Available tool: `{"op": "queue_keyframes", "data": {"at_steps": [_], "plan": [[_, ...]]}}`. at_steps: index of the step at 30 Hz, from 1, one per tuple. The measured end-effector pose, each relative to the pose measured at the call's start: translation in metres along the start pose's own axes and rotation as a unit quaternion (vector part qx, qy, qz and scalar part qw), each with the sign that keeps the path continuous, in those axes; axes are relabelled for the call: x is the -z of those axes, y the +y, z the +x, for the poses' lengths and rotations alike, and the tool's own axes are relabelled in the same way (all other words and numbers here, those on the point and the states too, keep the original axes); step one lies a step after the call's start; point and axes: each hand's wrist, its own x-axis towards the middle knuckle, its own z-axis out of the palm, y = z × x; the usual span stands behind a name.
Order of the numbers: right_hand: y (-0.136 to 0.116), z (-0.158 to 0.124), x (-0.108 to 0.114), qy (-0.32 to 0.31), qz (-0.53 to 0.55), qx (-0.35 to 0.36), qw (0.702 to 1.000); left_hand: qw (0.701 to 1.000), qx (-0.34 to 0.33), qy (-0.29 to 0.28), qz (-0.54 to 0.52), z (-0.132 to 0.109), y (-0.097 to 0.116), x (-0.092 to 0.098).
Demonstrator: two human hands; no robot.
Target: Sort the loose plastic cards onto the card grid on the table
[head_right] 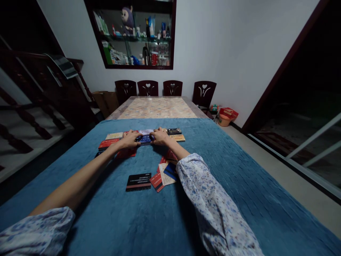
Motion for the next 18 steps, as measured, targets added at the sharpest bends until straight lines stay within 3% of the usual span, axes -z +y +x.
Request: {"op": "queue_keyframes", "data": {"at_steps": [18], "plan": [[0.0011, -0.0008, 0.0044, -0.006, 0.014, 0.008, 1.000, 1.000, 0.006, -0.005, -0.005, 0.0033, -0.0036, 0.0002]]}}
